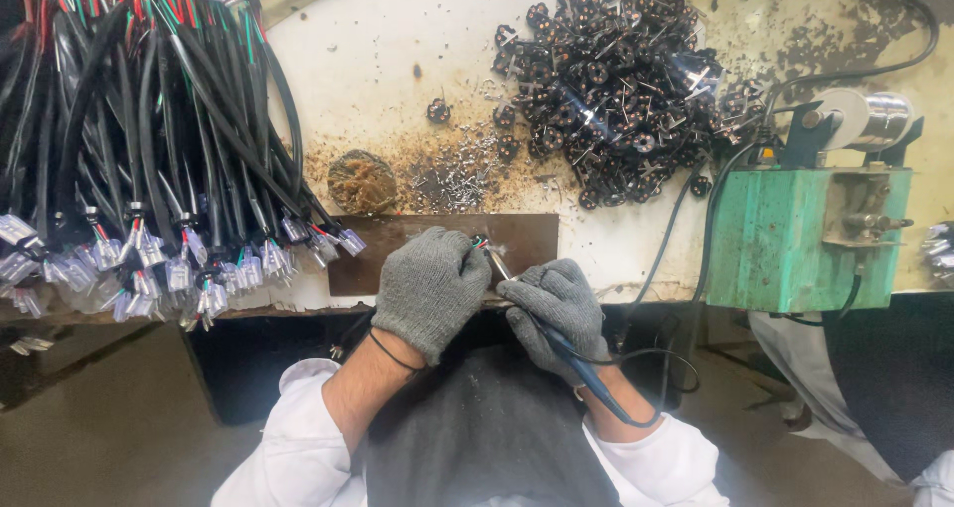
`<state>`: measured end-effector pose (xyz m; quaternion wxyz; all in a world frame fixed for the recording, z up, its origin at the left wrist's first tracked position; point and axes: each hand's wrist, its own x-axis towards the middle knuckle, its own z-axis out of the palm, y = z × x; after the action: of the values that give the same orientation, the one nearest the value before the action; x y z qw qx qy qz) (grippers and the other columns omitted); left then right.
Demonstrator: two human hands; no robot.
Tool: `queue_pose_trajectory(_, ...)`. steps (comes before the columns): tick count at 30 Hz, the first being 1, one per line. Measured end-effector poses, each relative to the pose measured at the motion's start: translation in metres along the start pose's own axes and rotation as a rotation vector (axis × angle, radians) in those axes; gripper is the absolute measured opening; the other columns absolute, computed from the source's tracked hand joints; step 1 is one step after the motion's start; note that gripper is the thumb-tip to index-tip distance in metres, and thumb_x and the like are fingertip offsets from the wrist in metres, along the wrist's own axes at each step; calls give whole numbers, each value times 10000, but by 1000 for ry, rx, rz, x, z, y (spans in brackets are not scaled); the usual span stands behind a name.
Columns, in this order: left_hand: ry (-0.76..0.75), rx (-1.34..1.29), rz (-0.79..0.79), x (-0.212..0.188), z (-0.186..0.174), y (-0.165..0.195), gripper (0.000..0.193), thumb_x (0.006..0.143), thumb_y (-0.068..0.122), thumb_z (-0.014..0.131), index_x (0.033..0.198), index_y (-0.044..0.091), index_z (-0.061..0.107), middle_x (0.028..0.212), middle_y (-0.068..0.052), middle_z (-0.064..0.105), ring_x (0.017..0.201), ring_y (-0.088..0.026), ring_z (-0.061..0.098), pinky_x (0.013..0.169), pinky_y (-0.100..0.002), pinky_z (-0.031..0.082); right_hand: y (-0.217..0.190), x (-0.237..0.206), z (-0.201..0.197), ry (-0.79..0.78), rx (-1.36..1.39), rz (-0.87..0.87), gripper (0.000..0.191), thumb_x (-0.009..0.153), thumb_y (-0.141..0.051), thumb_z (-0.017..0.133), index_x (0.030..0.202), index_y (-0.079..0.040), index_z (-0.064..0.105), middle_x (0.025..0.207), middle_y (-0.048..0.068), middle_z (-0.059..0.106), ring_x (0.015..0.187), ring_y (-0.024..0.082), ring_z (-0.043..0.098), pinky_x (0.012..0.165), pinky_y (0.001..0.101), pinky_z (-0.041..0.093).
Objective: The person repeatedly picks up small black plastic connectors with attached wires, strips the wire ends, and solders them using a soldering iron and solder wire. Finished units are placed on a metal plate on the workbench.
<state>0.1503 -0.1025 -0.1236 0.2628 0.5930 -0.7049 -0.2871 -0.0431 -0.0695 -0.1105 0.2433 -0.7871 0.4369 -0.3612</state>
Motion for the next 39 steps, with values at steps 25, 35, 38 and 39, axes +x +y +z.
queue_pose_trajectory(25, -1, 39, 5, -1, 4, -4, 157, 867, 209, 675, 781, 77, 670, 787, -141, 668, 754, -348, 666, 696, -467, 538, -1, 3, -1, -16, -11, -13, 268, 824, -51, 774, 1087, -32, 725, 939, 103, 672, 894, 294, 617, 817, 400, 514)
queue_pose_trajectory(35, -24, 40, 2, 0, 2, -1, 169, 869, 211, 666, 771, 74, 657, 793, -141, 667, 770, -347, 666, 717, -463, 541, -4, 1, -3, 30, 86, 75, 275, 850, -25, 740, 1121, -35, 699, 1042, 121, 698, 971, 301, 633, 867, 391, 533)
queue_pose_trajectory(38, -25, 41, -9, -1, 3, -2, 168, 874, 206, 663, 770, 74, 658, 790, -141, 668, 770, -346, 667, 711, -464, 539, -3, 1, -3, -16, 26, 38, 284, 822, -48, 769, 1103, -52, 723, 976, 105, 683, 925, 294, 627, 835, 393, 522)
queue_pose_trajectory(39, -23, 48, -7, -1, 4, -2, 164, 872, 205, 663, 773, 74, 660, 789, -142, 667, 765, -346, 667, 708, -465, 540, -2, 2, -3, -11, 25, 36, 285, 825, -51, 769, 1107, -51, 722, 980, 105, 683, 926, 292, 629, 836, 392, 523)
